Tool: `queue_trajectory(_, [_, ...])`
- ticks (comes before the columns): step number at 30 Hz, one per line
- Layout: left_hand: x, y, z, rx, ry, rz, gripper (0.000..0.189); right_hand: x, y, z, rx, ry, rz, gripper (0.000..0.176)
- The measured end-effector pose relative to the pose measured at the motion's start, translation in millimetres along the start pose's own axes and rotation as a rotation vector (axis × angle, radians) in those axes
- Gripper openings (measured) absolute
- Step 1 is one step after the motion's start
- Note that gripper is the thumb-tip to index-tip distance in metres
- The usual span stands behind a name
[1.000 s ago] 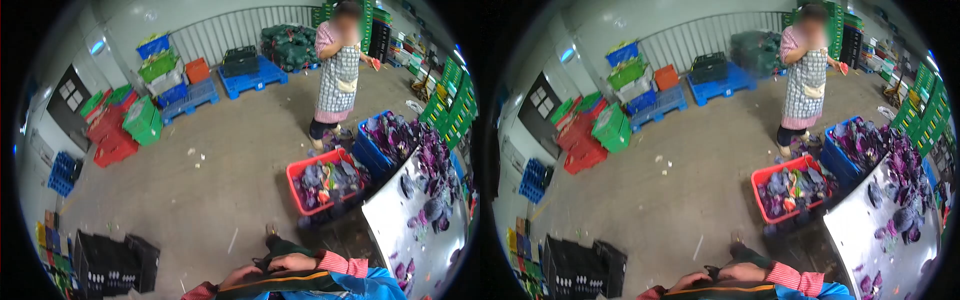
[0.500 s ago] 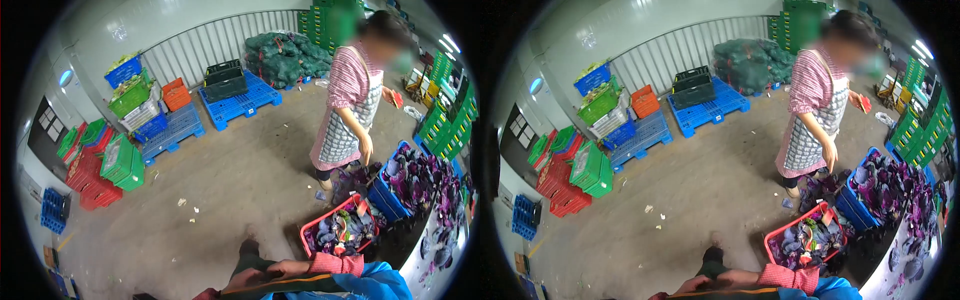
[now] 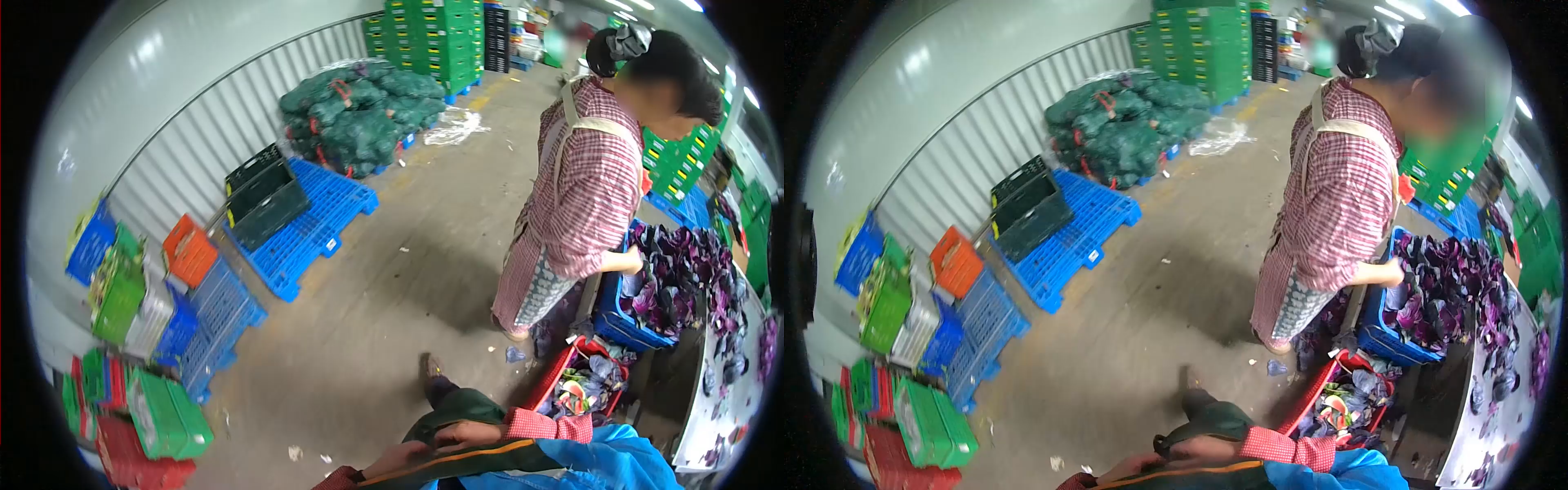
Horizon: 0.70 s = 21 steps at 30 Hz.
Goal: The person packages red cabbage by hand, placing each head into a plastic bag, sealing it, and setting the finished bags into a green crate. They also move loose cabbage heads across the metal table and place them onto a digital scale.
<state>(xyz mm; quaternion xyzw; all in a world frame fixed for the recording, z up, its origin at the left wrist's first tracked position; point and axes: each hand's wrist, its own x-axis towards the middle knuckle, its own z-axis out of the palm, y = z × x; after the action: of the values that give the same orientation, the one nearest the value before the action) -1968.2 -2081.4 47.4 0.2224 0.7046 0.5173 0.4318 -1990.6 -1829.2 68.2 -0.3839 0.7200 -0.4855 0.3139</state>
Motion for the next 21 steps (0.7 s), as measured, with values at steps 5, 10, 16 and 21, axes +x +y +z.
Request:
queue_trajectory(5, [121.6, 43.4, -144.6, 0.185, -0.008, -0.024, 0.027, 54.8, 55.2, -140.1, 0.134, 0.101, 0.043, 0.034])
queue_trajectory(10, [222.6, 84.3, -247.4, 0.197, 0.072, 0.163, 0.016, 95.2, 67.7, -270.6, 0.165, 0.184, 0.111, 0.033])
queue_trajectory(16, [391.6, 122.9, -366.5, 0.202, -0.122, 0.472, 0.01, 102.6, 115.8, -410.1, 0.082, 0.36, 0.366, 0.035])
queue_trajectory(21, [542.0, 121.7, -476.4, 0.201, -0.32, 0.199, 0.01, 129.5, 166.8, -534.4, 0.228, 0.581, 0.391, 0.043])
